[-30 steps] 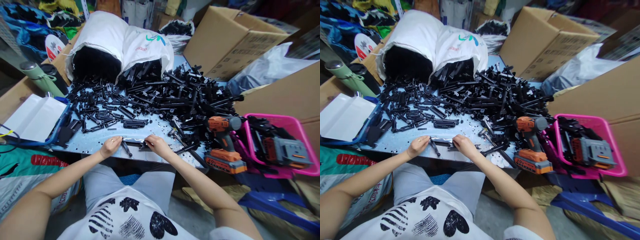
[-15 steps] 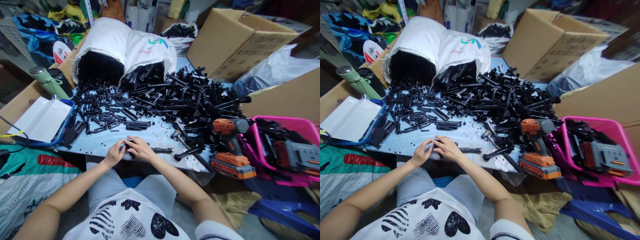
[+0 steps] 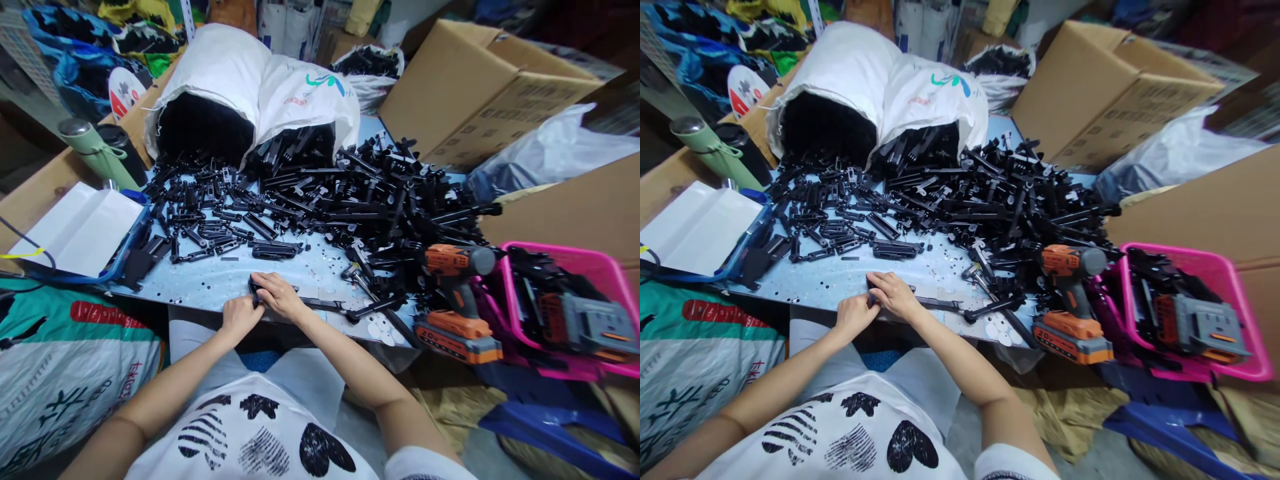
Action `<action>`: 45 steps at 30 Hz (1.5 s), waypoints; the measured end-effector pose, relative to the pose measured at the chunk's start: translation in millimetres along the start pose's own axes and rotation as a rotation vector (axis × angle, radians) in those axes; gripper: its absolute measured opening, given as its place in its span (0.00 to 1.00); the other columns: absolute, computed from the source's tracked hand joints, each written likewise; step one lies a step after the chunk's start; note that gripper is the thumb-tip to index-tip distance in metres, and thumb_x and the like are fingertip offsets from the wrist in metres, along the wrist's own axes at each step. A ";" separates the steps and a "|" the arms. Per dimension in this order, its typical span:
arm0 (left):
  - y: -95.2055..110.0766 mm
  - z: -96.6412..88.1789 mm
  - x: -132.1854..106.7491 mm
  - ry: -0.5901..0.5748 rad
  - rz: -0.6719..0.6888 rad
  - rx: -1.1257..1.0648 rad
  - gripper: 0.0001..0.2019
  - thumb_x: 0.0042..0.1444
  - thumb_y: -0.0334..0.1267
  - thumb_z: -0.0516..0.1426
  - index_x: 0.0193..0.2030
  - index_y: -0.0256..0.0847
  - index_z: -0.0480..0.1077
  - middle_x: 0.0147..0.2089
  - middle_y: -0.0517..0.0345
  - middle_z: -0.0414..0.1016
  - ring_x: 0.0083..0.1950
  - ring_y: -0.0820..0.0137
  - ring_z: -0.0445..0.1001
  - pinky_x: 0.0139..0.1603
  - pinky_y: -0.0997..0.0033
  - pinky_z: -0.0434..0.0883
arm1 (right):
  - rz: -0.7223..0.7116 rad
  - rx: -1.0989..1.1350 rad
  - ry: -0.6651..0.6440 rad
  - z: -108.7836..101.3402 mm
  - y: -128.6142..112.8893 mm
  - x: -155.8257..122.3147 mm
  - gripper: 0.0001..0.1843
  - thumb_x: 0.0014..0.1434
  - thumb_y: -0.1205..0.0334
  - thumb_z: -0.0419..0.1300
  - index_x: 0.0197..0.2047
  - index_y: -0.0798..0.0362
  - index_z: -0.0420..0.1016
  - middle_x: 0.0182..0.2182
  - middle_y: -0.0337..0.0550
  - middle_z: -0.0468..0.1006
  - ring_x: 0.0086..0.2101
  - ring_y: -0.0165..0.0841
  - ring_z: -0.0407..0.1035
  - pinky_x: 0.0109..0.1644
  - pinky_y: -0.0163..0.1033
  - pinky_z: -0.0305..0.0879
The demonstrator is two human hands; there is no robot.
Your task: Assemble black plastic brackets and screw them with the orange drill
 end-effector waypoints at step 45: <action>29.5 2.4 44.0 0.243 0.884 -0.006 0.35 0.56 0.64 0.46 0.60 0.41 0.65 0.43 0.42 0.73 0.43 0.60 0.72 0.43 0.64 0.66 | 0.144 -0.191 0.106 -77.2 65.4 79.3 0.18 0.65 0.50 0.46 0.44 0.54 0.68 0.37 0.49 0.74 0.41 0.38 0.66 0.47 0.43 0.63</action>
Point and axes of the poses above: each hand's wrist, its own x-axis towards the middle knuckle, its own z-axis out of the palm, y = z × x, the point moved 2 cm from there along x, towards the middle knuckle
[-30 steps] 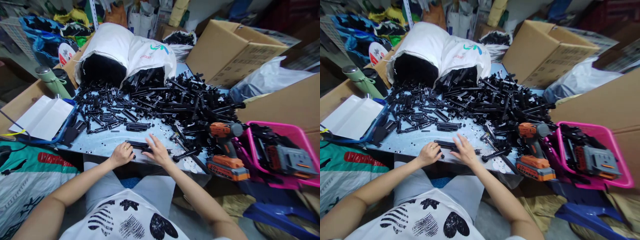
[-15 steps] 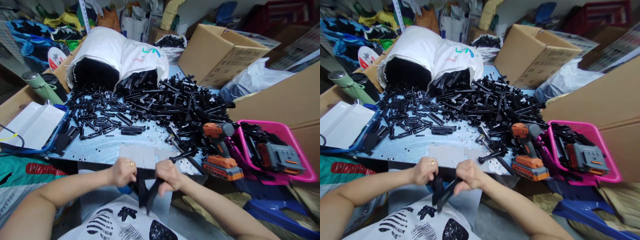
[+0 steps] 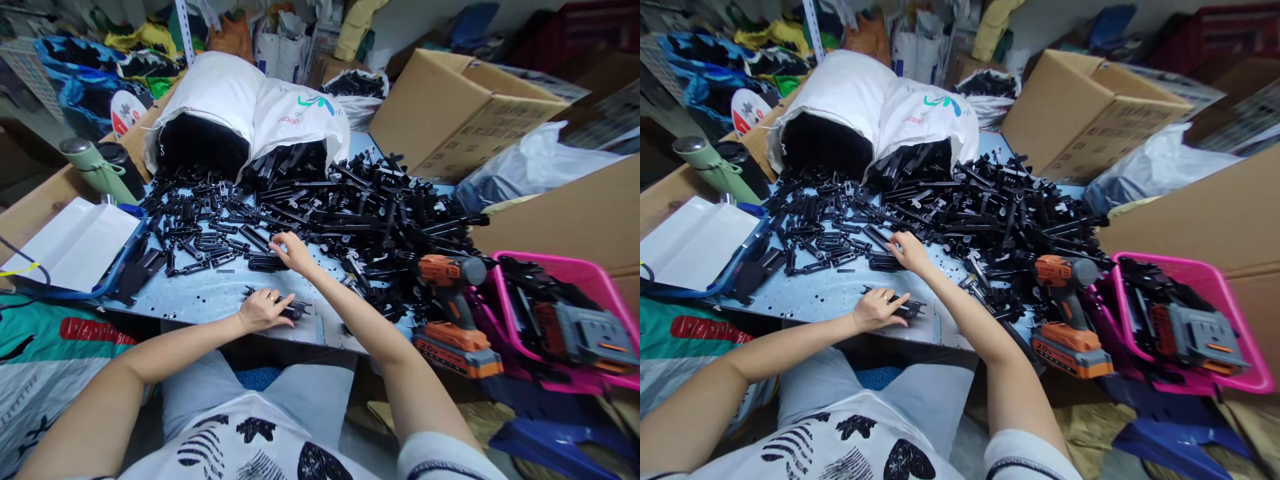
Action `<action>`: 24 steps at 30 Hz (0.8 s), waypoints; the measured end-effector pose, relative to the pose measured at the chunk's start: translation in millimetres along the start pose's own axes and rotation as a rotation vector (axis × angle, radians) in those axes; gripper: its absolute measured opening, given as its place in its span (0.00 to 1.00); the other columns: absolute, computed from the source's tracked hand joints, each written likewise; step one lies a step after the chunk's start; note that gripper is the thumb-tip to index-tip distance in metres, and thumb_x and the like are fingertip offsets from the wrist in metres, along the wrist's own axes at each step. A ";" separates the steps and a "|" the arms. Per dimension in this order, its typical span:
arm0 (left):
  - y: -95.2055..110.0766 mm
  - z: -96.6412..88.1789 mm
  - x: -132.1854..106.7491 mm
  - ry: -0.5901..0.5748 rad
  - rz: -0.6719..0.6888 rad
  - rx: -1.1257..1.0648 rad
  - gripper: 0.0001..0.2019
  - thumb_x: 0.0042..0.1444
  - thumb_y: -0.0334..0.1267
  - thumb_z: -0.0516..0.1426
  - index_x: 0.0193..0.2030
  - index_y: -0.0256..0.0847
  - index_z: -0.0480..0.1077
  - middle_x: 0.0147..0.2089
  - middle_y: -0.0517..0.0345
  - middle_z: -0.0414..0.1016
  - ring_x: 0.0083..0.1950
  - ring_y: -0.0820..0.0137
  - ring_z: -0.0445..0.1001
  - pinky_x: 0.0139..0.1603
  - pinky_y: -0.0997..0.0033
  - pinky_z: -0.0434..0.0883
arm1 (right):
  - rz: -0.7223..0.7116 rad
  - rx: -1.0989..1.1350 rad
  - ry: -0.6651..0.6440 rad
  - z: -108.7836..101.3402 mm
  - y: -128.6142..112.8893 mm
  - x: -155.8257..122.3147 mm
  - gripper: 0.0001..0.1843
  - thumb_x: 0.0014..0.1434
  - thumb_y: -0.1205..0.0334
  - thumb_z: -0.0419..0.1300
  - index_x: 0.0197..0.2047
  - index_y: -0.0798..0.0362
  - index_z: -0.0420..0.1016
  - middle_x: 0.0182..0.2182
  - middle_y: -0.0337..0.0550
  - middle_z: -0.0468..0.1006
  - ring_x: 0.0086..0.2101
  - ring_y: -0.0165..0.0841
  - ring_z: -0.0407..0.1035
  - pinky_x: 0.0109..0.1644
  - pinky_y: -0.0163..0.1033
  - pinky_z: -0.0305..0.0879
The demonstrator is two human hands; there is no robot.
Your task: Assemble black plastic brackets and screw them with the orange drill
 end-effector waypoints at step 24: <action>-76.3 -67.1 -31.0 0.576 -0.470 -0.138 0.10 0.56 0.39 0.54 0.43 0.38 0.67 0.46 0.48 0.72 0.51 0.63 0.69 0.54 0.61 0.66 | 0.208 0.263 -0.050 -13.4 20.0 -149.1 0.28 0.50 0.49 0.65 0.51 0.52 0.66 0.47 0.50 0.73 0.47 0.41 0.68 0.52 0.48 0.64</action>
Point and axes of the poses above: each hand's wrist, its own x-axis towards the middle knuckle, its own z-axis out of the palm, y = z × x, the point moved 2 cm from there along x, towards the middle knuckle
